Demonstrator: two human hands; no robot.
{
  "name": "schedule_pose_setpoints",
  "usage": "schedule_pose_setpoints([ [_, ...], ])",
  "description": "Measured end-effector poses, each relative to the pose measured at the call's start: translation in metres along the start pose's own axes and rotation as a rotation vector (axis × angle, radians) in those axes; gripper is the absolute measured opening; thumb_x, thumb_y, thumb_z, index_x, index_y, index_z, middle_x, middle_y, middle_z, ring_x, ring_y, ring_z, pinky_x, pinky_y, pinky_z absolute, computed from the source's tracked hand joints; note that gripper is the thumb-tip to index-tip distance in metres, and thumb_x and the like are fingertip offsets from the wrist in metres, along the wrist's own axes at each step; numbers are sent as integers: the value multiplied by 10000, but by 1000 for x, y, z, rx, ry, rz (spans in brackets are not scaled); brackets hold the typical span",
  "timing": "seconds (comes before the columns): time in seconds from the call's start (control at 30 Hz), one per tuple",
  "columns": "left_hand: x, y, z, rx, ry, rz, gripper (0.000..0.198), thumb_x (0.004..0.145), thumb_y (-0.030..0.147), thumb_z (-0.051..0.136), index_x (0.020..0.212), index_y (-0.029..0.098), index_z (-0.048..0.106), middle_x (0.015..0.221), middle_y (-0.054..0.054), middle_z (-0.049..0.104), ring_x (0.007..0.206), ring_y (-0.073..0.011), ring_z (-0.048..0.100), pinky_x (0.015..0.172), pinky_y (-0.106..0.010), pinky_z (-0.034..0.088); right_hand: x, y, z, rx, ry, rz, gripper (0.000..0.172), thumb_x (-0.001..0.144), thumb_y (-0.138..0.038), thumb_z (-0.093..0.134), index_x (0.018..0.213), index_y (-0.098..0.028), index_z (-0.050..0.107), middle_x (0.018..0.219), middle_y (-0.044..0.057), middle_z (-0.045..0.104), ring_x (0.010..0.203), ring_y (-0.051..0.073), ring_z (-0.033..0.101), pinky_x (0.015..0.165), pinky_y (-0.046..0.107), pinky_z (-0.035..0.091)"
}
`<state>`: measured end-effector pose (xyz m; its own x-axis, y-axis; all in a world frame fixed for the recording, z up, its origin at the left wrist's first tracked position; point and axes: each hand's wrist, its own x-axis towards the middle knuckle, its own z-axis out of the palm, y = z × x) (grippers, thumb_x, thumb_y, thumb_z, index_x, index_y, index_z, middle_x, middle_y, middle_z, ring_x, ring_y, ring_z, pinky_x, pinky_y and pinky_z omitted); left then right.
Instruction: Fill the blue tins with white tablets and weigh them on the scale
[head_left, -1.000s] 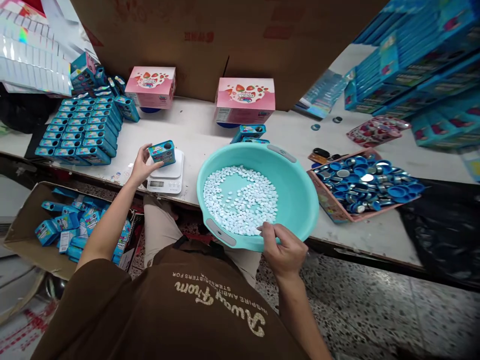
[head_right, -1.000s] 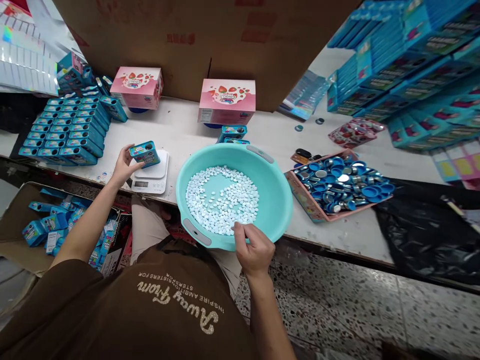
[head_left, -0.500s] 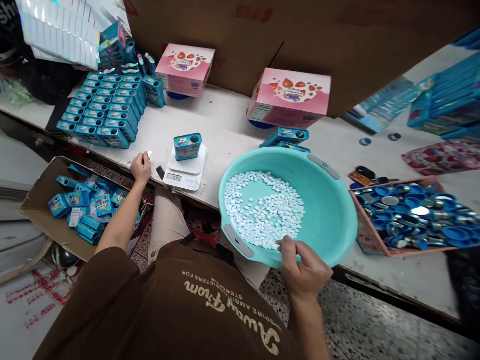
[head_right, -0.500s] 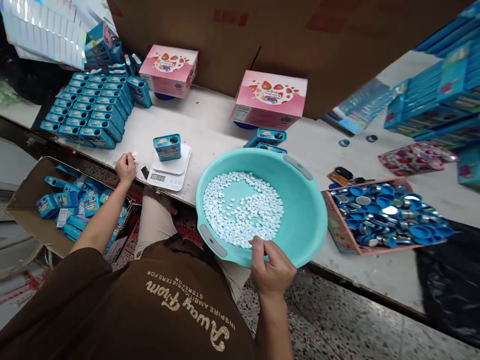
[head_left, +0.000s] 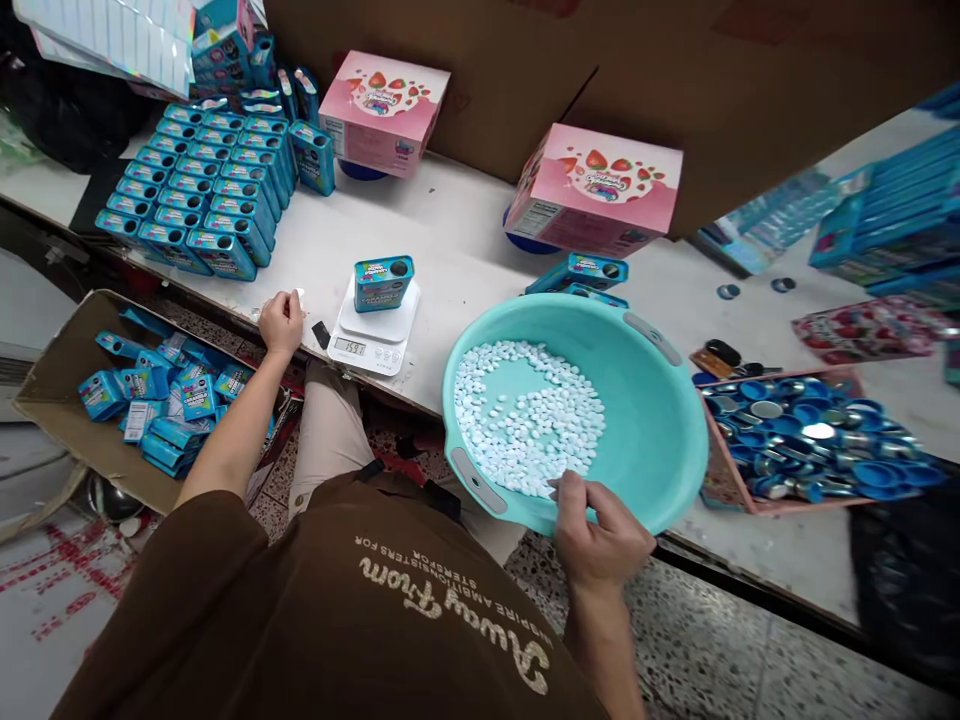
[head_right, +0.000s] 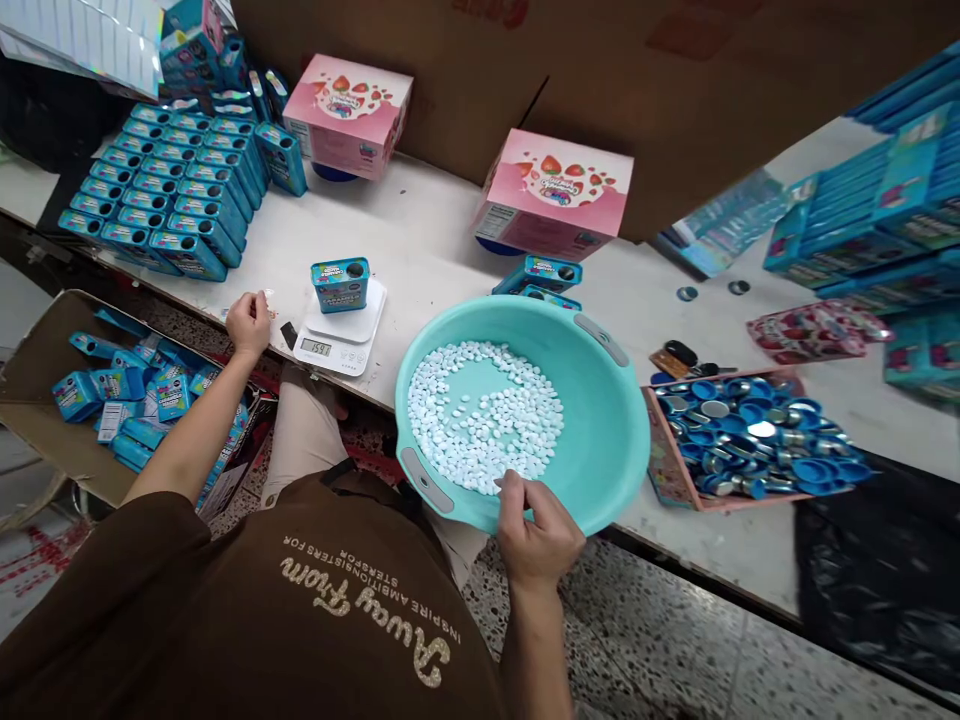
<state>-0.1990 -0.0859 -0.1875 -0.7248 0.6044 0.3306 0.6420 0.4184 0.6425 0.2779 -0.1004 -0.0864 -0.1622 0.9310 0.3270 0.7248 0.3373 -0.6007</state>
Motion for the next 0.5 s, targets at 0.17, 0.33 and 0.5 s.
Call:
schedule_pose_setpoints([
  [0.17, -2, 34, -1, -142, -129, 169, 407, 939, 575, 457, 1040, 211, 608, 1024, -106, 671, 1041, -238, 596, 938, -371, 449, 0, 2, 1, 16, 4, -57, 363, 951, -346, 543, 635, -207, 658, 583, 31, 682, 539, 150, 610, 555, 266, 426],
  [0.33, -1, 96, 22, -235, -240, 235, 691, 654, 510, 830, 1195, 189, 544, 1232, -134, 625, 1207, -297, 560, 995, -404, 471, 1, 3, 3, 39, 35, -108, 362, 957, -311, 537, 620, -212, 627, 569, 11, 657, 523, 135, 580, 556, 262, 417],
  [0.5, 4, 150, 6, -306, -286, 246, 401, 742, 377, 783, 1039, 202, 580, 987, -50, 687, 935, -228, 656, 847, -345, 541, 4, 3, 7, 63, 71, -147, 349, 956, -259, 545, 614, -209, 593, 558, 4, 621, 518, 119, 541, 557, 269, 379],
])
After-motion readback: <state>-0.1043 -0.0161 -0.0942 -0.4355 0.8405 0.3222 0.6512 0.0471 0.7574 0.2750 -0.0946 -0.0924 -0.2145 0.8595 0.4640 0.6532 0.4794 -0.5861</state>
